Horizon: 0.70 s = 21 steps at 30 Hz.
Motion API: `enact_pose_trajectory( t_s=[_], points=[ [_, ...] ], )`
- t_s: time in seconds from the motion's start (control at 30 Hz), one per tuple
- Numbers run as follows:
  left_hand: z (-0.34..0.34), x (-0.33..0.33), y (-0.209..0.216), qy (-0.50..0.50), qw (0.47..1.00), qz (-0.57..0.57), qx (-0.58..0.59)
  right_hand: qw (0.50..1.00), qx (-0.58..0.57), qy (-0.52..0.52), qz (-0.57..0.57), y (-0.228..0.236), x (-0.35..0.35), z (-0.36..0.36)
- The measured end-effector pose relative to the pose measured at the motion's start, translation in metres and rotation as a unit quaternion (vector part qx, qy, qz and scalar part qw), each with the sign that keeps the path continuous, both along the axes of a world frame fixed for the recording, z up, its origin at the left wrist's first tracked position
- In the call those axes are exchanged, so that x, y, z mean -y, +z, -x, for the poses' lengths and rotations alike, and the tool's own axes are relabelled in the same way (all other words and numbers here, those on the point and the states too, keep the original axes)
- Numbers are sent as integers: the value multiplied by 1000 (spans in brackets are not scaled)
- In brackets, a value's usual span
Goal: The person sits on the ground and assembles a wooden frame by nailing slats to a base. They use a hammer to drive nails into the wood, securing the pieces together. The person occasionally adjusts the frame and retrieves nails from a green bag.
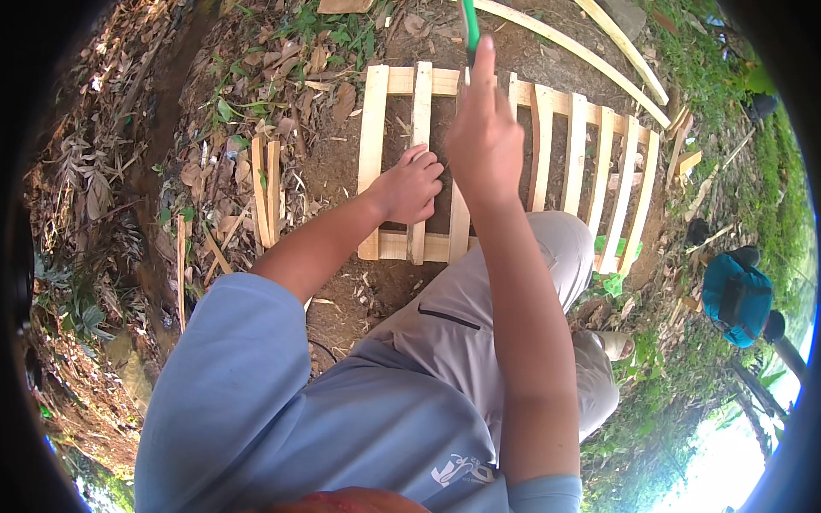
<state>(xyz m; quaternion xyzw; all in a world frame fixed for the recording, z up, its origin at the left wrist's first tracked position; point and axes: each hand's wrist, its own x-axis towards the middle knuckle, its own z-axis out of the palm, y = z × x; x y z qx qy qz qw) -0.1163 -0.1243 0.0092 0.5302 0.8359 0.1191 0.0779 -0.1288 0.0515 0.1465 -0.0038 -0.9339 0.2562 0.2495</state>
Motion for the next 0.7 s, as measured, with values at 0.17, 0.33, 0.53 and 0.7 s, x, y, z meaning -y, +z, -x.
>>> enact_pose_trajectory(
  t_s=[0.17,0.33,0.53,0.7],
  points=[
    [7,-1,2,2,1000,1,-19,949,309,36,-49,-54,-8,-34],
    [-1,2,-3,6,1000,11,-18,993,117,16,23,7,-1,-14],
    [-1,-4,1,-1,1000,14,-18,998,53,-5,-15,-56,-1,-23],
    [0,0,-5,8,999,-8,-30,971,239,27,-12,-49,1,-26]
  ],
)
